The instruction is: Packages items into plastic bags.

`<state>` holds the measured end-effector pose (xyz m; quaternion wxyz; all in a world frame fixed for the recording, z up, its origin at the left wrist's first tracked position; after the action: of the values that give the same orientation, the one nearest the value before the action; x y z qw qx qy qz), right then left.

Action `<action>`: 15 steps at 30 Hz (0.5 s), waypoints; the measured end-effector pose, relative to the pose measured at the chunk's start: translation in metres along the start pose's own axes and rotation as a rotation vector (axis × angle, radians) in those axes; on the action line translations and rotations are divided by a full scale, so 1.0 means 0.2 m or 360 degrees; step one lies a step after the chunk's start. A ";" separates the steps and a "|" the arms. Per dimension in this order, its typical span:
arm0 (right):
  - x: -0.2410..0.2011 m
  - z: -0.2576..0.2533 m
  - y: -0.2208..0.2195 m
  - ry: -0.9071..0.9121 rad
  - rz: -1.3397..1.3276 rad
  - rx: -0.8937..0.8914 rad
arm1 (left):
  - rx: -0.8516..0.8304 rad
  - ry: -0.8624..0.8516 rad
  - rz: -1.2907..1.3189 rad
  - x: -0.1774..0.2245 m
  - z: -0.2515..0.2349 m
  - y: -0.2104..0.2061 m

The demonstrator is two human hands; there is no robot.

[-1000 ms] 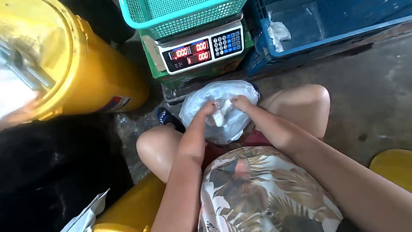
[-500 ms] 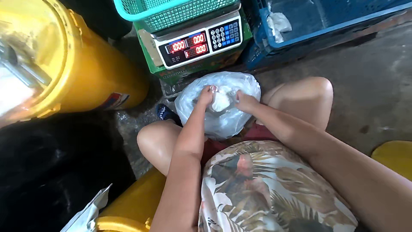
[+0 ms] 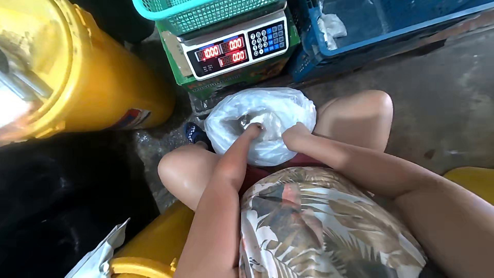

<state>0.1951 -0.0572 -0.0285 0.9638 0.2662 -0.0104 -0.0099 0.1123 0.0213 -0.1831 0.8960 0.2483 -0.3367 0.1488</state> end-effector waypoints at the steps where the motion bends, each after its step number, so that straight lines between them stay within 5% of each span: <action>1: 0.01 -0.02 0.01 -0.0011 -0.0006 0.0010 | -0.0066 0.0037 -0.0183 -0.01 0.00 -0.02; 7: 0.02 -0.09 0.02 0.0035 -0.0016 0.0123 | -0.0071 0.0129 -0.0339 0.01 0.01 -0.04; 11: 0.01 -0.09 -0.03 0.0213 0.0048 0.0096 | -0.0053 -0.0304 -0.0603 0.15 0.05 -0.15; 13: -0.03 -0.06 -0.05 0.0304 0.0067 0.0056 | -0.0246 -0.0456 -0.0848 0.24 0.14 -0.25; 15: -0.06 -0.04 -0.08 0.0373 0.0069 0.0038 | -0.0630 -0.0150 -0.1112 0.39 0.36 -0.22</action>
<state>0.1831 -0.0667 -0.0431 0.9551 0.2768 0.0966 0.0422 0.1503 -0.0478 -0.0979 0.9067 0.1771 -0.2949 -0.2440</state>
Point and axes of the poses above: each hand's wrist, its own z-axis away from the middle knuckle, its own y-axis out of the back of the hand, x = y × z, the point moved 8 cm from there along -z, towards the middle knuckle, and after that the axes turned 9 degrees about x, right-handed, at the moved point
